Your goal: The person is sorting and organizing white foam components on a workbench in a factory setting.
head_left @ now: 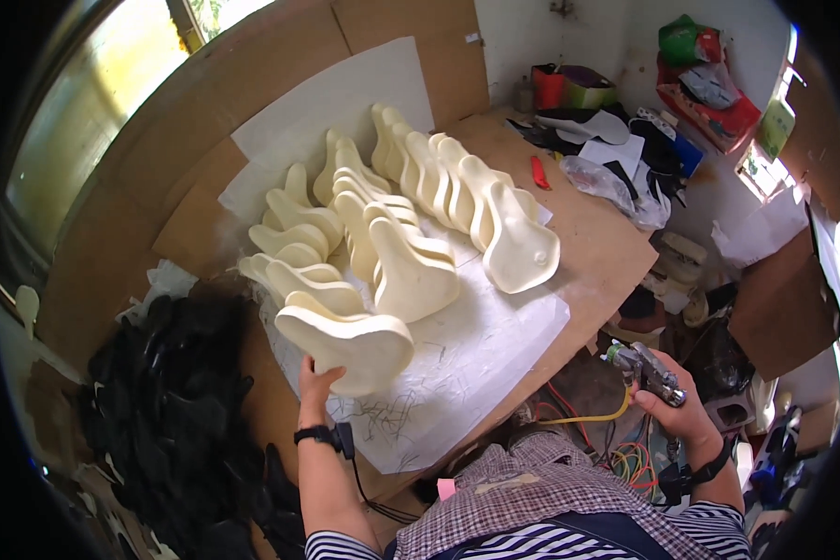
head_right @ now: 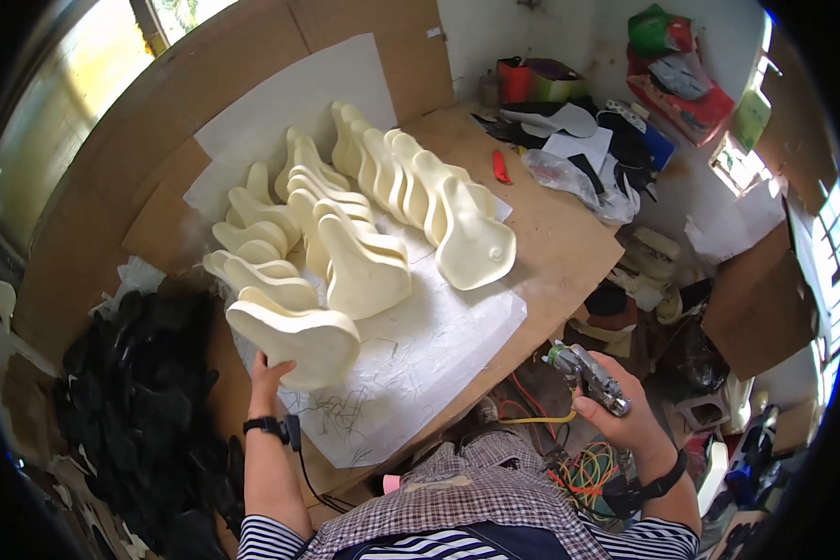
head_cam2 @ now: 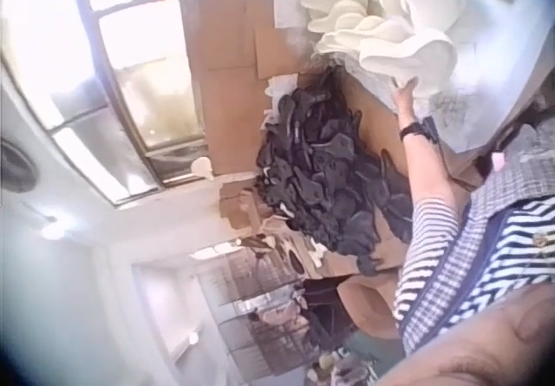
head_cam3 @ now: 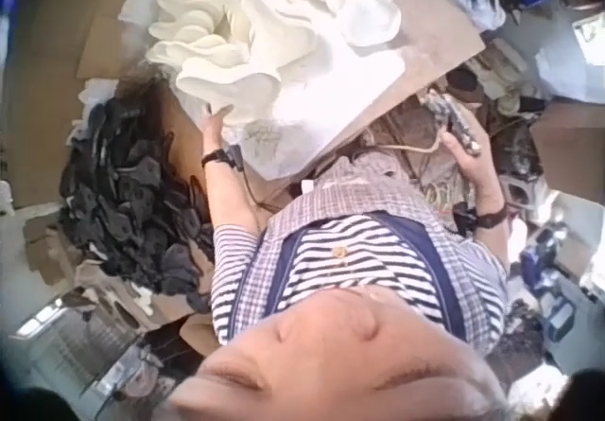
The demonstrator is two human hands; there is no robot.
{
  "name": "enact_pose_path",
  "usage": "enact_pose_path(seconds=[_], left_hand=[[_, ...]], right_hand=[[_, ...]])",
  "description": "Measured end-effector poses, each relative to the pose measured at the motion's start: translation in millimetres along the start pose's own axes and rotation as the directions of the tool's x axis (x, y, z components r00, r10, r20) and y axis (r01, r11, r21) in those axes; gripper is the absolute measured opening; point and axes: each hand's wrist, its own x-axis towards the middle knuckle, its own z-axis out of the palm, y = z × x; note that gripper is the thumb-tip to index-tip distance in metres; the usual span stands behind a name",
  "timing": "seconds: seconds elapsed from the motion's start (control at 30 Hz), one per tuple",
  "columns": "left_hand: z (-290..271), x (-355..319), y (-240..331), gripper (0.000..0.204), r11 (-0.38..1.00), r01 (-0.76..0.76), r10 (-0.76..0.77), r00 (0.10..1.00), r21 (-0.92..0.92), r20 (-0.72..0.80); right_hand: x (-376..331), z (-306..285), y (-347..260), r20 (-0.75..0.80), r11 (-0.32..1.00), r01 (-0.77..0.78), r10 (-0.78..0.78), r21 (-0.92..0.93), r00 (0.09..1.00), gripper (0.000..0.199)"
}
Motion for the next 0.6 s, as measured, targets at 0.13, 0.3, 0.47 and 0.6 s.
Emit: enact_pose_path(seconds=[0.13, 0.3, 0.47, 0.6], left_hand=[[33, -27, 56, 0.055, 0.979, 0.092, -0.055, 0.978, -0.181, 0.200], [129, 26, 104, 0.060, 0.982, -0.169, 0.120, 0.909, 0.090, 0.400], [175, 75, 83, 0.067, 0.947, -0.197, 0.082, 0.912, 0.254, 0.401], [186, 71, 82, 0.070, 0.897, -0.229, 0.111, 0.945, 0.378, 0.309]], right_hand=[[13, -32, 6, -0.079, 0.998, -0.055, 0.056, 0.013, 0.995, 0.055], [35, -69, 3, -0.225, 0.966, 0.182, -0.138, 0.183, 0.964, 0.057], [55, -108, 35, 0.000, 0.999, -0.038, 0.038, 0.036, 0.999, 0.050], [86, -126, 73, 0.082, 0.982, -0.100, 0.088, 0.162, 0.993, 0.051]])
